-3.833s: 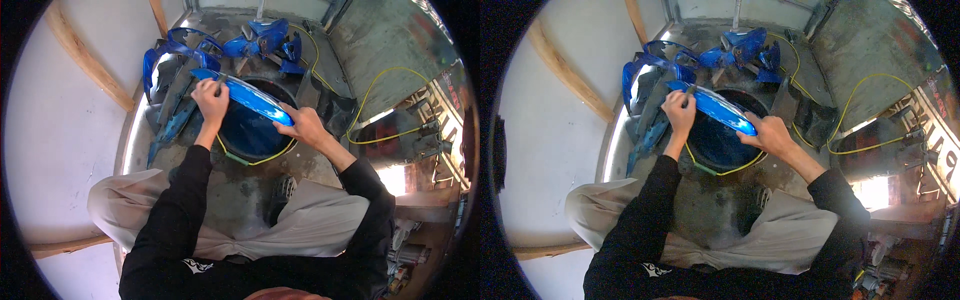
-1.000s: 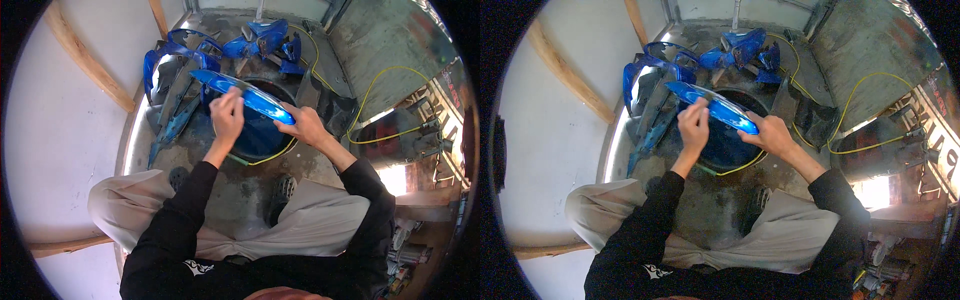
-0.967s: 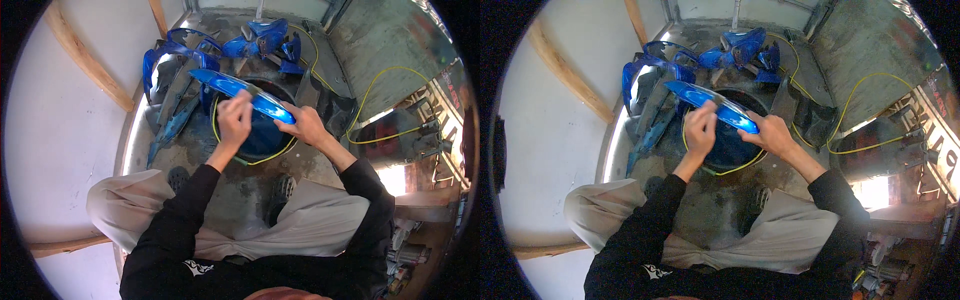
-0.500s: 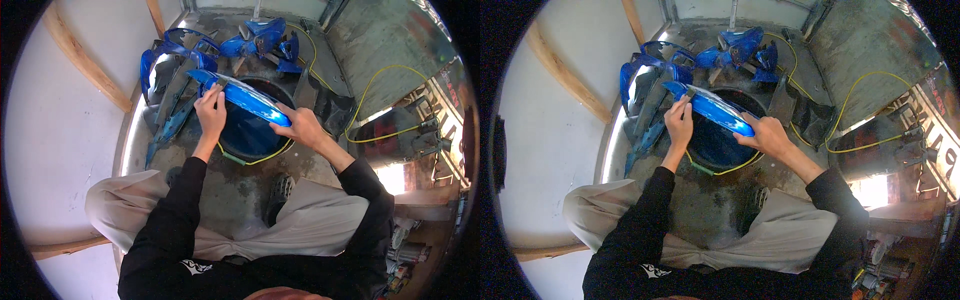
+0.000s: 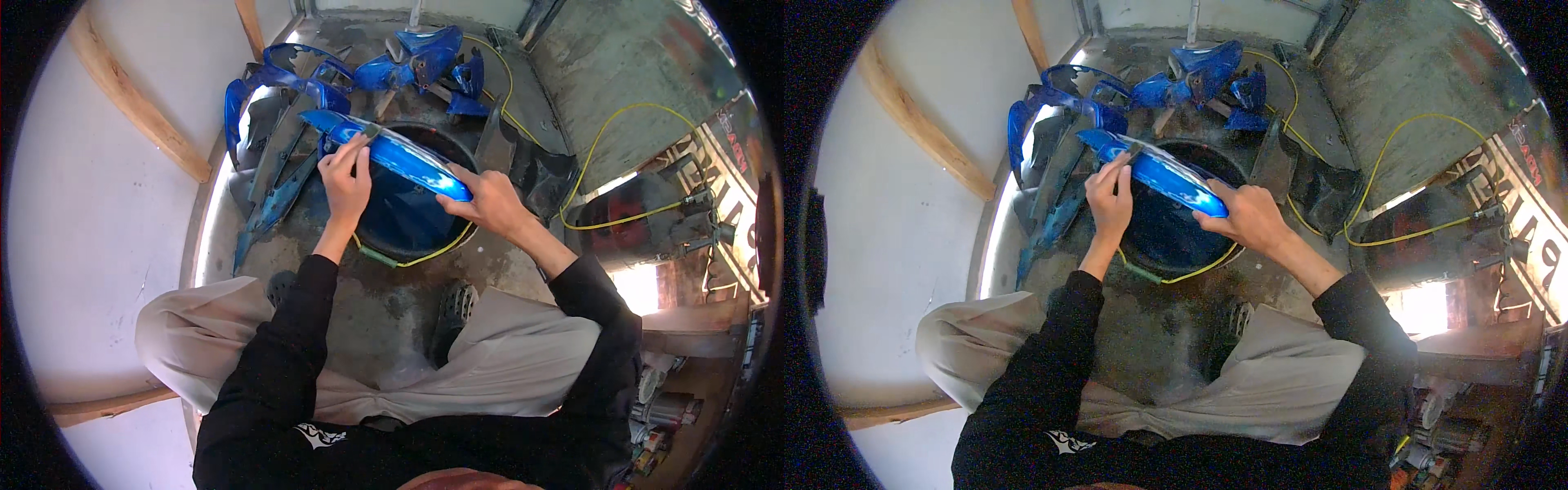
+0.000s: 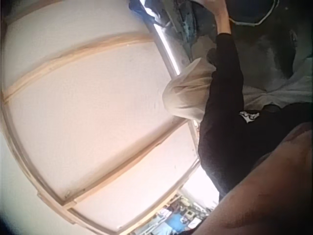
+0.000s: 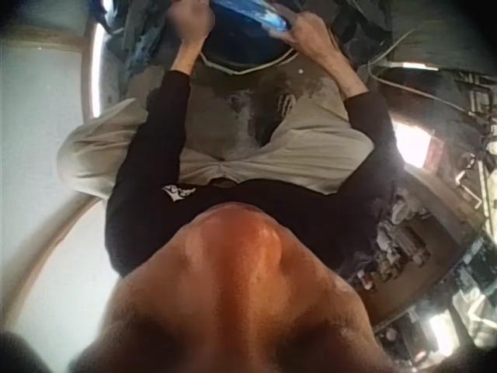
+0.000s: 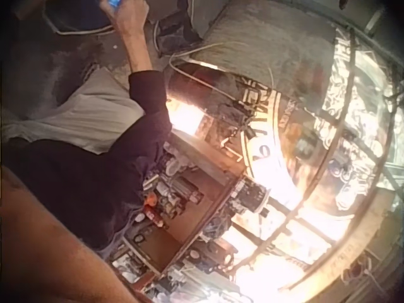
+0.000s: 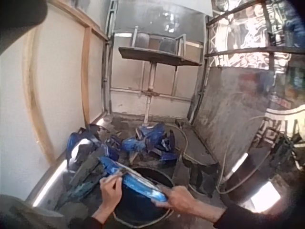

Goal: The person wet sands a motorcycle part by rubbing it with sandpaper and repeatedly dipping the sandpaper into a bucket of water.

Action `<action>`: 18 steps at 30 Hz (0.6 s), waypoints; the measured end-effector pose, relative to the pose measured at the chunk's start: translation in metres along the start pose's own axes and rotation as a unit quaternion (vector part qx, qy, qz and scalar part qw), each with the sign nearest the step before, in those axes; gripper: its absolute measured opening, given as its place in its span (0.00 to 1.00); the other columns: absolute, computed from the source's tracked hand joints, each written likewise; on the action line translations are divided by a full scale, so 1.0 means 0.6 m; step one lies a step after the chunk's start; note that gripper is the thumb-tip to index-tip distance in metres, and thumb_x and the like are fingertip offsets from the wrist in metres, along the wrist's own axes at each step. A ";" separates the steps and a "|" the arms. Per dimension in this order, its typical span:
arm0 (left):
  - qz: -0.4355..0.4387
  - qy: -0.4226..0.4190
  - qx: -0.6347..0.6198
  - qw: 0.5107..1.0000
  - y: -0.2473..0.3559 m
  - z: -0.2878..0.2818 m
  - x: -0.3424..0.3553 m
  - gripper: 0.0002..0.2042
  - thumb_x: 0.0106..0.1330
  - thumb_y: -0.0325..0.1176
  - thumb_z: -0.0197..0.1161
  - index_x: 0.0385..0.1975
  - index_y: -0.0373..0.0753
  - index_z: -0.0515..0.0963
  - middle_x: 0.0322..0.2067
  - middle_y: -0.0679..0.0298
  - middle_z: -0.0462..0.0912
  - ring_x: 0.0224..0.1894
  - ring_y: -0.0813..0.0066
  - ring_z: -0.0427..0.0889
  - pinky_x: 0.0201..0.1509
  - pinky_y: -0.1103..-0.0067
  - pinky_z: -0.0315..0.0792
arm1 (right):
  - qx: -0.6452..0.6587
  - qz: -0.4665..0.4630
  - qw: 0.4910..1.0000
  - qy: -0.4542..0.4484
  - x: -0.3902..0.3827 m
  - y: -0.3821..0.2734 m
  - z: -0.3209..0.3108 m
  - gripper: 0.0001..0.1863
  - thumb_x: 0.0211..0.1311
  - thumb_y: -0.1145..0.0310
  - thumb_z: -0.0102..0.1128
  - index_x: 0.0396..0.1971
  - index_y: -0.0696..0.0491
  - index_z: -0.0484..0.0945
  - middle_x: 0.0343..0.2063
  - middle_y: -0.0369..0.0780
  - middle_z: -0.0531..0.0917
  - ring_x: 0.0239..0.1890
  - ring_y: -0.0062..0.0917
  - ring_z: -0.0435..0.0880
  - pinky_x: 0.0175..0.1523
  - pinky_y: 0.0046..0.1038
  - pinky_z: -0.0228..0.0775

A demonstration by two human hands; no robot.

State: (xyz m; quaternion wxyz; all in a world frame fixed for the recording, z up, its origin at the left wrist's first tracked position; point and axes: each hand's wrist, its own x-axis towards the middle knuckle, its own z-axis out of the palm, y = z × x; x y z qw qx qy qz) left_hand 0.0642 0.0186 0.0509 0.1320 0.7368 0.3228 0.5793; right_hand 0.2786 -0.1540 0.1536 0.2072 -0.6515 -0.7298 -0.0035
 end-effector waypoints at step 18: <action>0.005 -0.026 -0.002 1.000 0.000 0.000 -0.002 0.09 0.73 0.30 0.67 0.47 0.37 0.89 0.51 0.60 0.91 0.52 0.66 0.88 0.58 0.70 0.66 | -0.025 0.002 1.000 -0.011 -0.002 0.006 0.003 0.32 0.63 0.41 0.72 0.54 0.53 0.84 0.23 0.54 0.85 0.28 0.53 0.87 0.35 0.50 0.79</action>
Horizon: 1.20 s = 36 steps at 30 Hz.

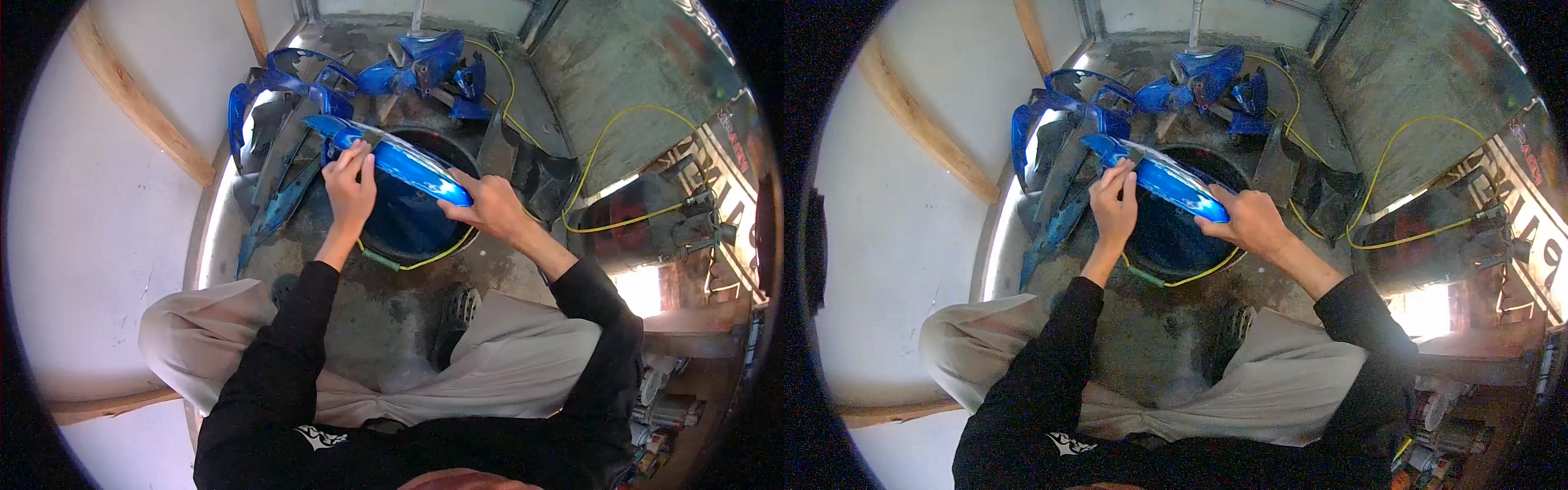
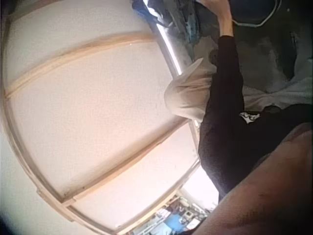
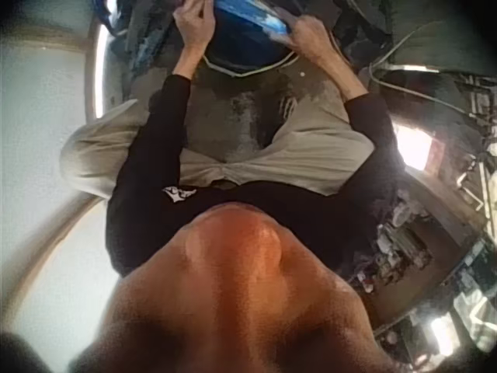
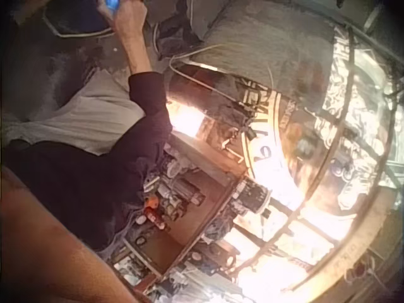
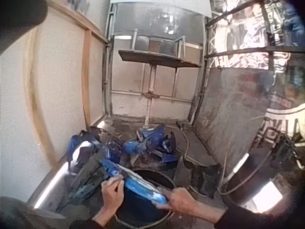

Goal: The person wet sands a motorcycle part by rubbing it with sandpaper and repeatedly dipping the sandpaper into a bucket of water.

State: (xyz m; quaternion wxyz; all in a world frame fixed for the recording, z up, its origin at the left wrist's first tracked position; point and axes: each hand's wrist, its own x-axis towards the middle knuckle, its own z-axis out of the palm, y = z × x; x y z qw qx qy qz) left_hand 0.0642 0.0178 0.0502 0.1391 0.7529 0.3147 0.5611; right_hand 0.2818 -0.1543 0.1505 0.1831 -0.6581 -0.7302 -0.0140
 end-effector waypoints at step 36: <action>0.038 -0.025 -0.074 0.996 0.117 0.027 -0.032 0.11 0.70 0.28 0.68 0.48 0.36 0.90 0.51 0.62 0.91 0.60 0.72 0.86 0.61 0.71 0.65 | 0.038 0.024 0.999 0.015 -0.007 0.012 0.000 0.31 0.62 0.42 0.72 0.54 0.52 0.84 0.24 0.54 0.85 0.30 0.54 0.87 0.36 0.50 0.80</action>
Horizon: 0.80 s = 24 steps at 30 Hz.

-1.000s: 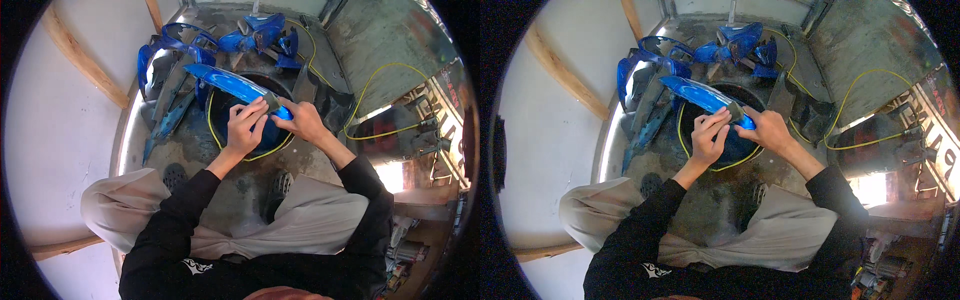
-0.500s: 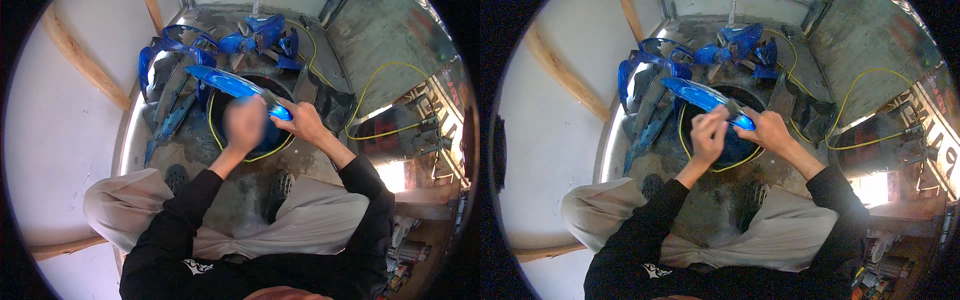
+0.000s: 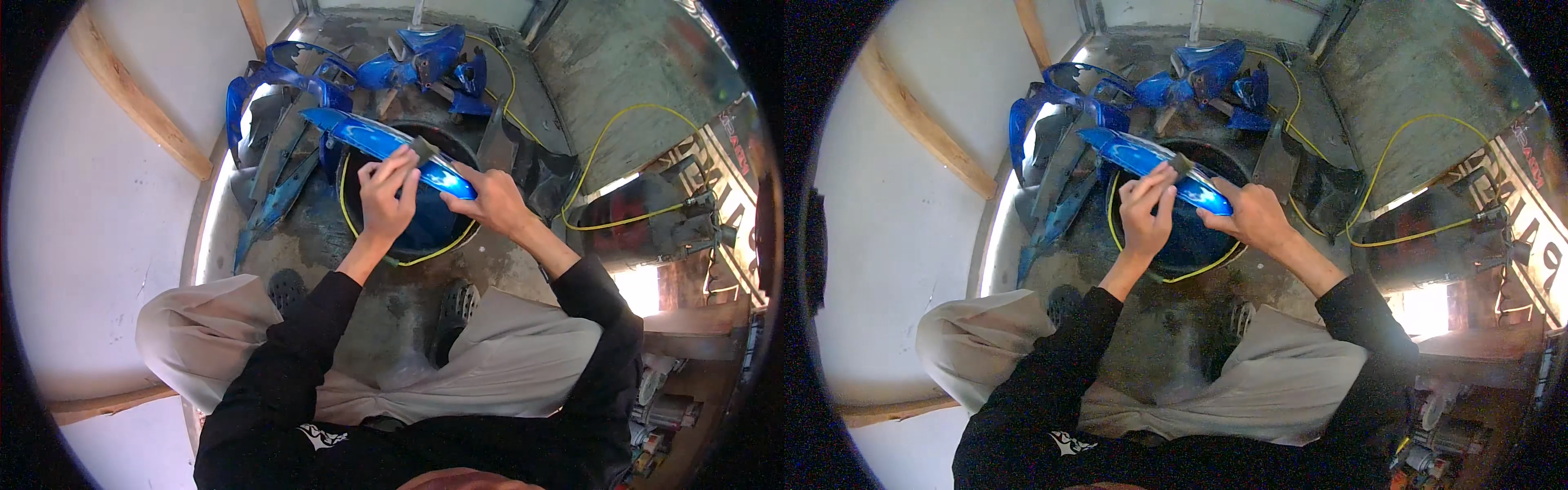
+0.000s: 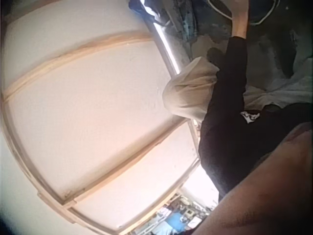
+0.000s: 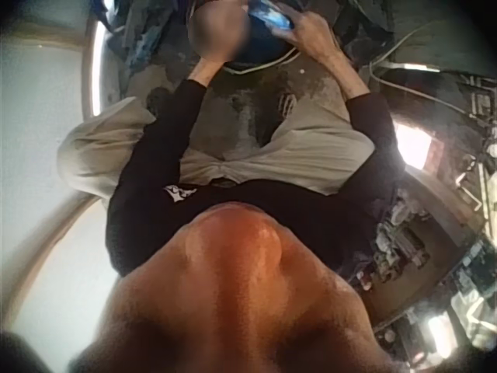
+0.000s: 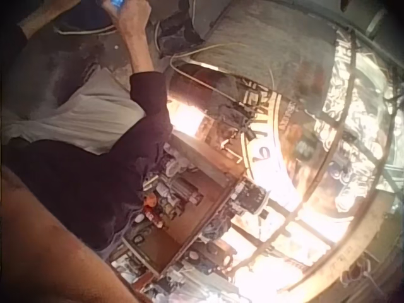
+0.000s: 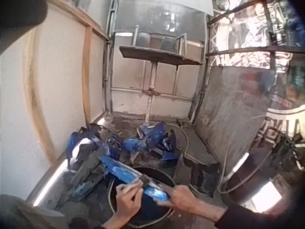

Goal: The person wet sands a motorcycle part by rubbing it with sandpaper and repeatedly dipping the sandpaper into a bucket of water.

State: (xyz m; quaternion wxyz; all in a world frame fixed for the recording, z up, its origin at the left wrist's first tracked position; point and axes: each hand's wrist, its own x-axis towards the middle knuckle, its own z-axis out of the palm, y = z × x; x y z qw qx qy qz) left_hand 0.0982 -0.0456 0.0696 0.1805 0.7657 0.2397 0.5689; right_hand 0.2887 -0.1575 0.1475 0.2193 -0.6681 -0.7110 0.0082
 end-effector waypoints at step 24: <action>0.051 -0.017 -0.024 0.998 0.004 0.008 0.000 0.09 0.67 0.27 0.71 0.45 0.38 0.89 0.50 0.63 0.91 0.59 0.72 0.87 0.58 0.70 0.66 | 0.038 0.005 0.999 -0.004 0.002 0.003 -0.003 0.32 0.62 0.48 0.75 0.58 0.56 0.84 0.25 0.56 0.84 0.29 0.52 0.88 0.37 0.45 0.80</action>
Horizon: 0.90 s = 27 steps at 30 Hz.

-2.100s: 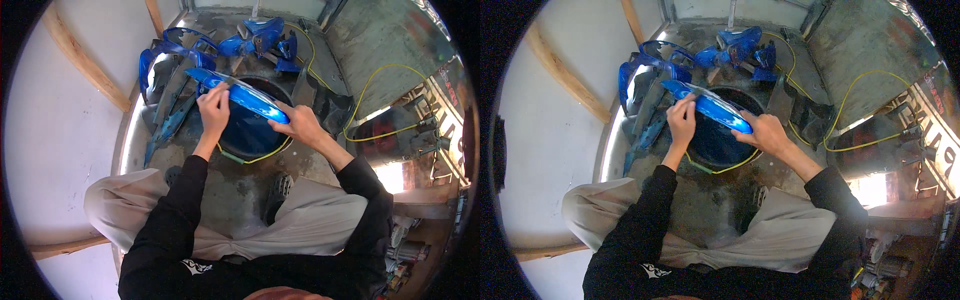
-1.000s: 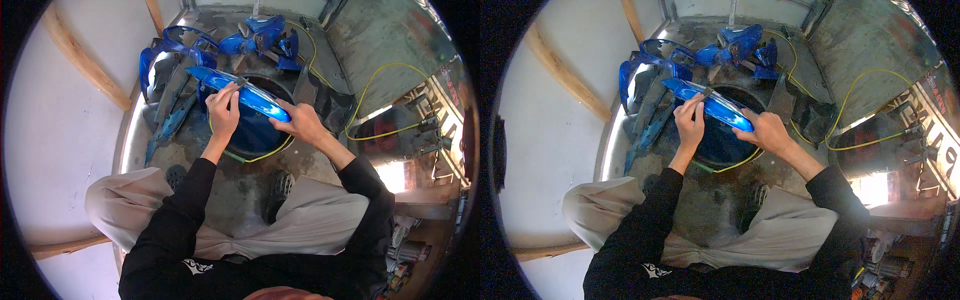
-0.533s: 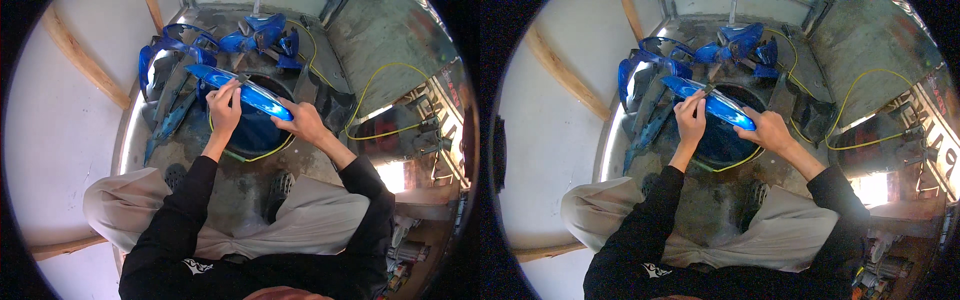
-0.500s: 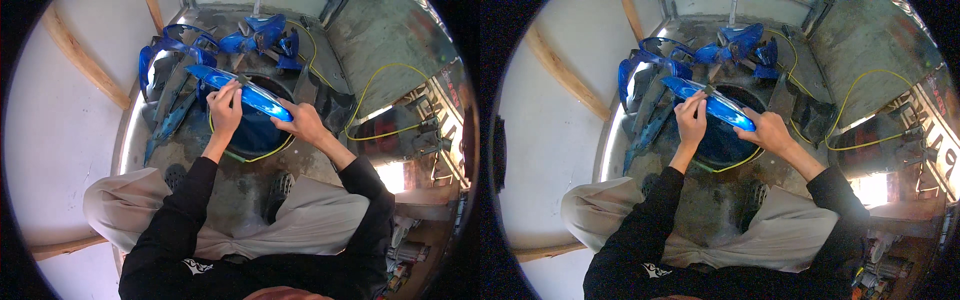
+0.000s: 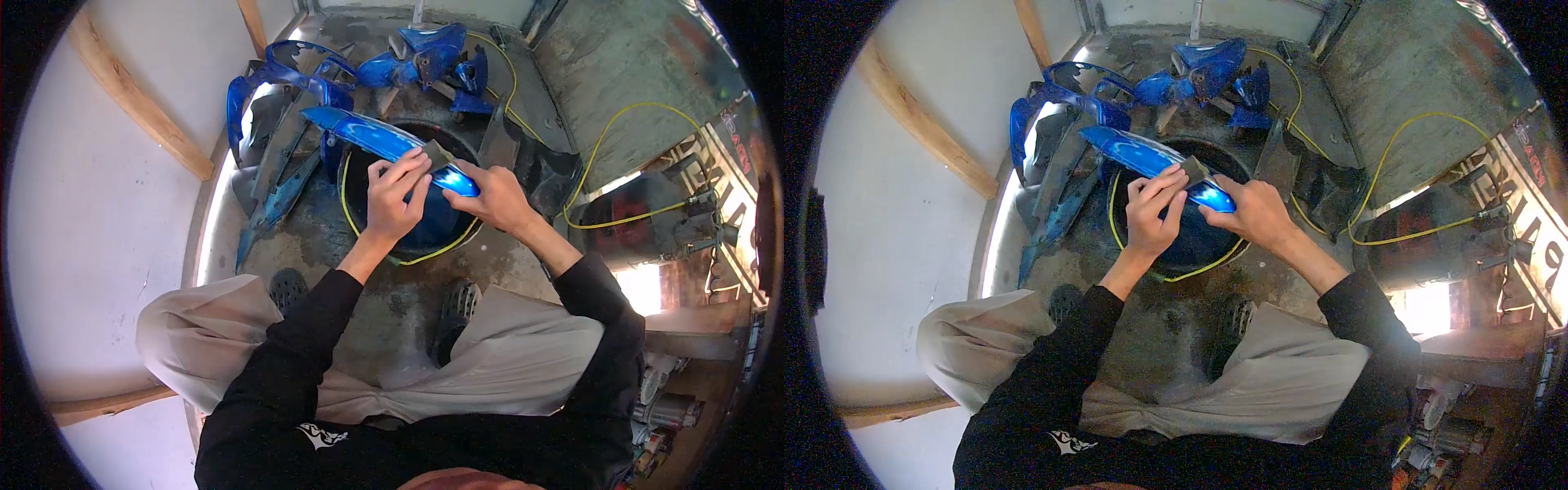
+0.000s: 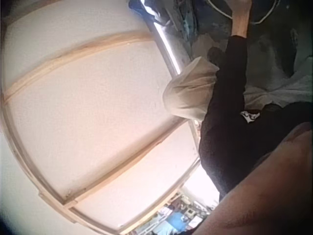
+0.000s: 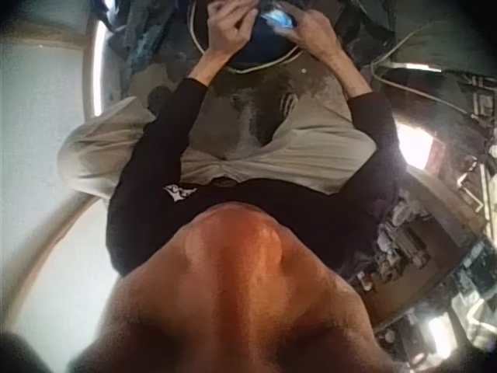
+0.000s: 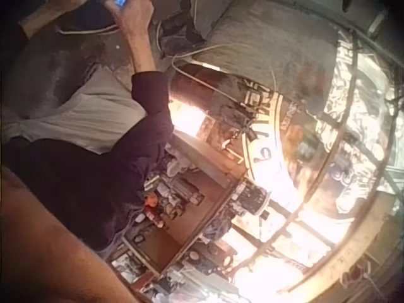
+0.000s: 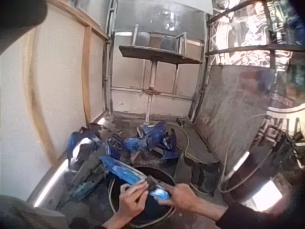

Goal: The person wet sands a motorcycle part by rubbing it with sandpaper and repeatedly dipping the sandpaper into a bucket of water.

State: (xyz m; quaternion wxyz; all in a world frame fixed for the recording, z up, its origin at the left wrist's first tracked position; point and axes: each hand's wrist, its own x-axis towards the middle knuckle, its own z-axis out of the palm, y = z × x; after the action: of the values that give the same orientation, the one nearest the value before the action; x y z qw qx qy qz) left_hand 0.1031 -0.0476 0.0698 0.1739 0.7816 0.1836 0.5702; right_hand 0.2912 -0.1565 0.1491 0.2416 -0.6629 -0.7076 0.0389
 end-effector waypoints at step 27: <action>-0.385 -0.520 -0.038 0.761 -0.148 -0.016 0.006 0.23 0.79 0.49 0.60 0.61 0.38 0.84 0.50 0.50 0.90 0.54 0.65 0.90 0.50 0.69 0.84 | 0.074 0.066 0.995 -0.009 -0.001 0.005 -0.002 0.29 0.65 0.46 0.70 0.55 0.53 0.85 0.31 0.53 0.88 0.34 0.52 0.89 0.41 0.48 0.81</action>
State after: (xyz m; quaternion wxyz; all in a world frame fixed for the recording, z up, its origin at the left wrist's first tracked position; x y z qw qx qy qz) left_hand 0.0870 0.0325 0.0330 0.4777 0.8141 0.3287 -0.0324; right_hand 0.2944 -0.1569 0.1492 0.2806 -0.6880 -0.6597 0.1127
